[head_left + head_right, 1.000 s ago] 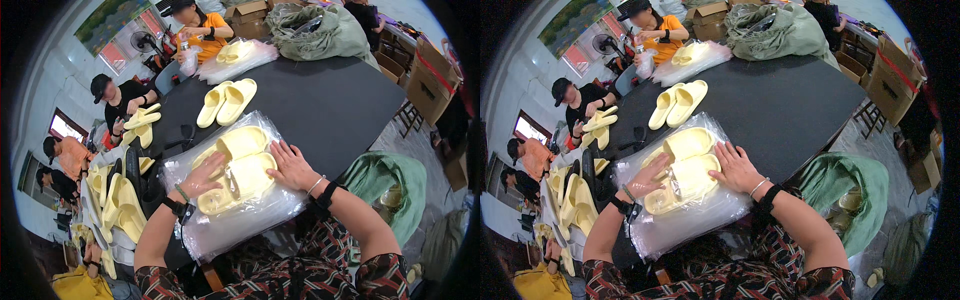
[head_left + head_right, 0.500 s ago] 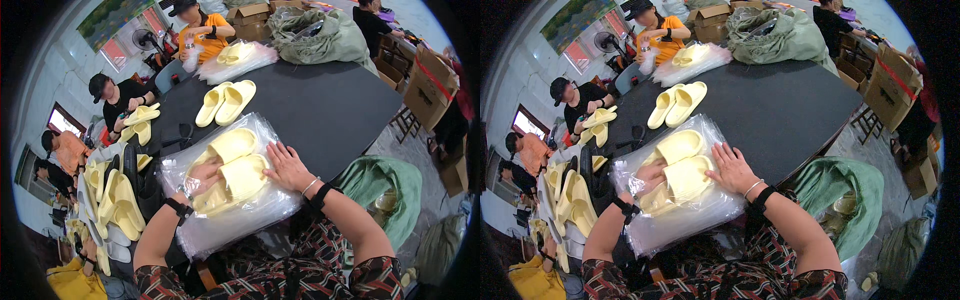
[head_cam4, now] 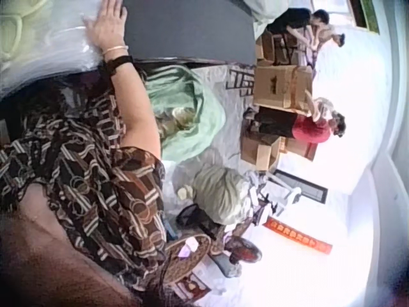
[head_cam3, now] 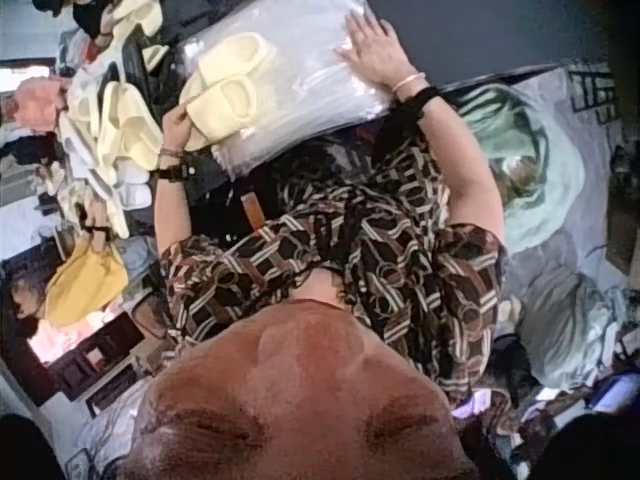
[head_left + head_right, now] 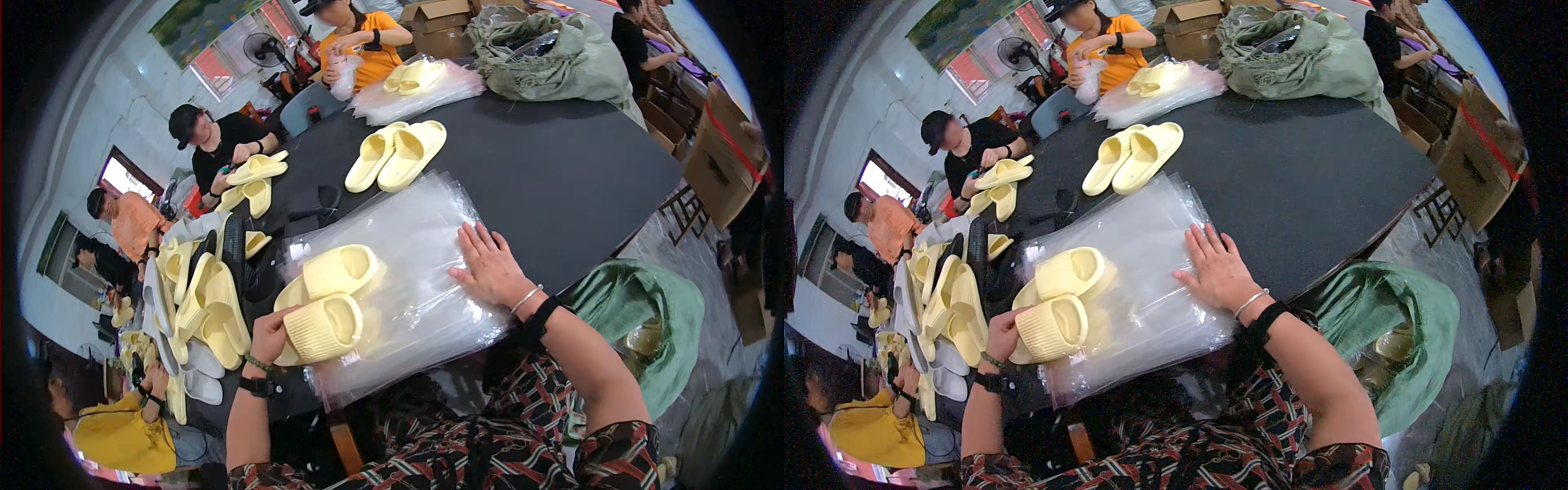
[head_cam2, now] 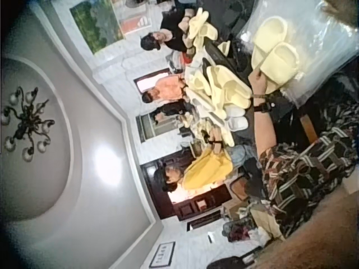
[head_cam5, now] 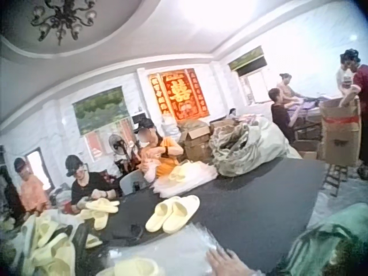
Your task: The recorder is placing pairs of yellow and white slippers into plastic bags.
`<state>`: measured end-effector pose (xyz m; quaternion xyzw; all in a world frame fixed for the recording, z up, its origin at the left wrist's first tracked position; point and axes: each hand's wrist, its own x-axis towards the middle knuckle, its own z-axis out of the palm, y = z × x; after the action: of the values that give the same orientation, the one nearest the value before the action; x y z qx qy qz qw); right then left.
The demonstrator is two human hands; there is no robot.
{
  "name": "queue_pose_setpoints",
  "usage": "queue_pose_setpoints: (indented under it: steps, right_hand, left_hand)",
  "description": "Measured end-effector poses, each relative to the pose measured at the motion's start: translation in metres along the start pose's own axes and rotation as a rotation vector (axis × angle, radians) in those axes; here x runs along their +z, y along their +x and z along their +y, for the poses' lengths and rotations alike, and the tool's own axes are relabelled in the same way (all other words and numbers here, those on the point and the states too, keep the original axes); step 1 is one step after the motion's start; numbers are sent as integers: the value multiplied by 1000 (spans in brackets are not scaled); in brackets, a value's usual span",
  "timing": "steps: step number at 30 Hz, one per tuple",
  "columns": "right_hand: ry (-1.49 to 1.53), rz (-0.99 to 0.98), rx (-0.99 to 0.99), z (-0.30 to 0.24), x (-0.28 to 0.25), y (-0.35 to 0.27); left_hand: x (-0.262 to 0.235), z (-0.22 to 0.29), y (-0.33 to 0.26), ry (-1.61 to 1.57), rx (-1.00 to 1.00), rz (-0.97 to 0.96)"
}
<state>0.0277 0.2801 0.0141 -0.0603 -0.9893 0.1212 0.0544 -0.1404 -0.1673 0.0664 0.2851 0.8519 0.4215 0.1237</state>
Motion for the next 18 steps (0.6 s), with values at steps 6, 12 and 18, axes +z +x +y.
queue_pose_setpoints:
  steps: [6, 12, 18]
  right_hand:
    - [-7, -32, 1, -6, -7, 1]
    - [4, 5, 10, -2, -1, -1]
    - [21, 61, -30, 1, 5, -2]
  left_hand:
    - [-4, 18, -30, 145, 37, 106]
    - [4, 36, -3, 138, 63, -87]
    - [48, 31, 23, -168, -49, -81]
